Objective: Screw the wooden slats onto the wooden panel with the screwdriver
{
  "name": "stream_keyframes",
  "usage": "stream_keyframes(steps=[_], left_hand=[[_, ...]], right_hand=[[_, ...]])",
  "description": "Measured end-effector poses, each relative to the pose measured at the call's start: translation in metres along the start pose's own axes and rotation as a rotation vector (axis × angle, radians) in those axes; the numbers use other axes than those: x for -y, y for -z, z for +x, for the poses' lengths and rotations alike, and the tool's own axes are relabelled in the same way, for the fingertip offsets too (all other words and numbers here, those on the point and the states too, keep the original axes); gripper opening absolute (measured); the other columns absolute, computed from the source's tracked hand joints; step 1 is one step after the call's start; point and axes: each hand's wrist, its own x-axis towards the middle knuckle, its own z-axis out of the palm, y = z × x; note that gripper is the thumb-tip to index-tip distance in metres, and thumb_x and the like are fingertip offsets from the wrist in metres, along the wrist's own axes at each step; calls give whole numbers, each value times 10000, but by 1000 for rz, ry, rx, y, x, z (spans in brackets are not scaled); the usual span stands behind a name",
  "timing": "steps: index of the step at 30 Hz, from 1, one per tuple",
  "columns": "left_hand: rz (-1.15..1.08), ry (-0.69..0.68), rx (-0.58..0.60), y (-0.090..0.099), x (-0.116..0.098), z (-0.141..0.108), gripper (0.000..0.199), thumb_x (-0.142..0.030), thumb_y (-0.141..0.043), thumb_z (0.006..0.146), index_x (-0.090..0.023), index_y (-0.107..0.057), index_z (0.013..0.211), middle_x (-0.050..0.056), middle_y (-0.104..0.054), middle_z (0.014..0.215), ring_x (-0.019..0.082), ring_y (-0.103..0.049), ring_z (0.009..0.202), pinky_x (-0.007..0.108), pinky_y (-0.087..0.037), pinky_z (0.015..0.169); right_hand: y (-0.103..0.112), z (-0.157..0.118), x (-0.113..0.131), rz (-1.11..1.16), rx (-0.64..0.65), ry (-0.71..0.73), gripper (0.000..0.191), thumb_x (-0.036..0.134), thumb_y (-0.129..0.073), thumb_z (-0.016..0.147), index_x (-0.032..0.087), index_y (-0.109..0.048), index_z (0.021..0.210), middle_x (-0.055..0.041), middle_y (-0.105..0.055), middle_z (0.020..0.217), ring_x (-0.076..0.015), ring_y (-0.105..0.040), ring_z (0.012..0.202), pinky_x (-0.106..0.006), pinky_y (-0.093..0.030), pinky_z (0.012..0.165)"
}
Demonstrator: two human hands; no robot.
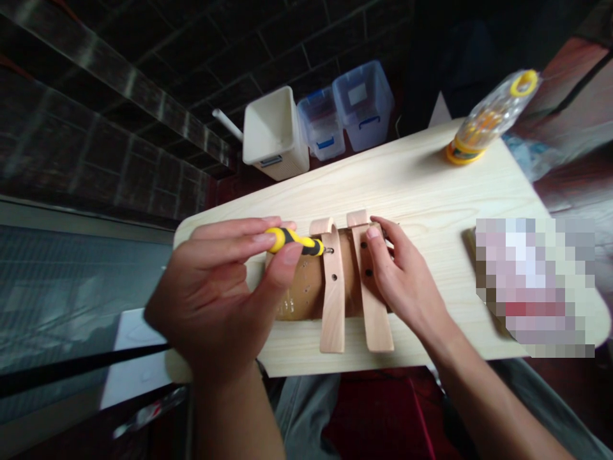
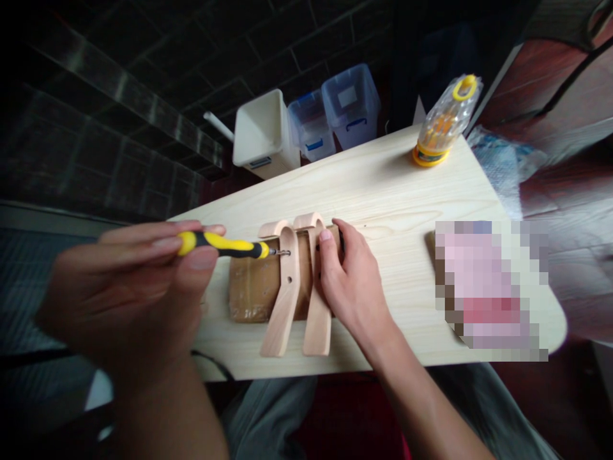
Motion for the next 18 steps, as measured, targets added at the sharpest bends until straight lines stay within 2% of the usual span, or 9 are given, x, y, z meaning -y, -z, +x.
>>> stream_keyframes(steps=[6,10,14,18], left_hand=[[2,-60,-58,-3,4,-2,279,-247,-906,718,-277,-663,851,-36,-748,874,201,-766,849,425,-703,787],[25,-55,-65,-3,6,-3,230,-205,-872,757,-290,-680,851,-36,-759,904,199,-764,850,434,-699,771],[-33,-75,-75,-2,6,-3,252,-144,-879,718,-267,-715,863,-29,-762,899,192,-763,814,413,-700,736],[-79,-74,-55,-2,6,-3,255,-125,-881,729,-266,-730,878,-31,-774,906,195,-780,820,411,-707,764]], right_hand=[[1,-1,-2,-4,3,4,538,604,-484,1026,235,-657,1376,-139,-680,1428,-348,-634,1304,-587,-476,1129],[0,-1,-4,2,5,-2,540,604,-487,1024,244,-650,1392,-136,-674,1438,-348,-626,1313,-595,-476,1127],[0,-1,-6,15,0,20,541,614,-493,1017,257,-651,1392,-130,-680,1429,-352,-626,1314,-602,-484,1119],[1,-1,-4,12,1,25,524,604,-492,1020,259,-662,1377,-125,-688,1418,-357,-616,1328,-610,-477,1125]])
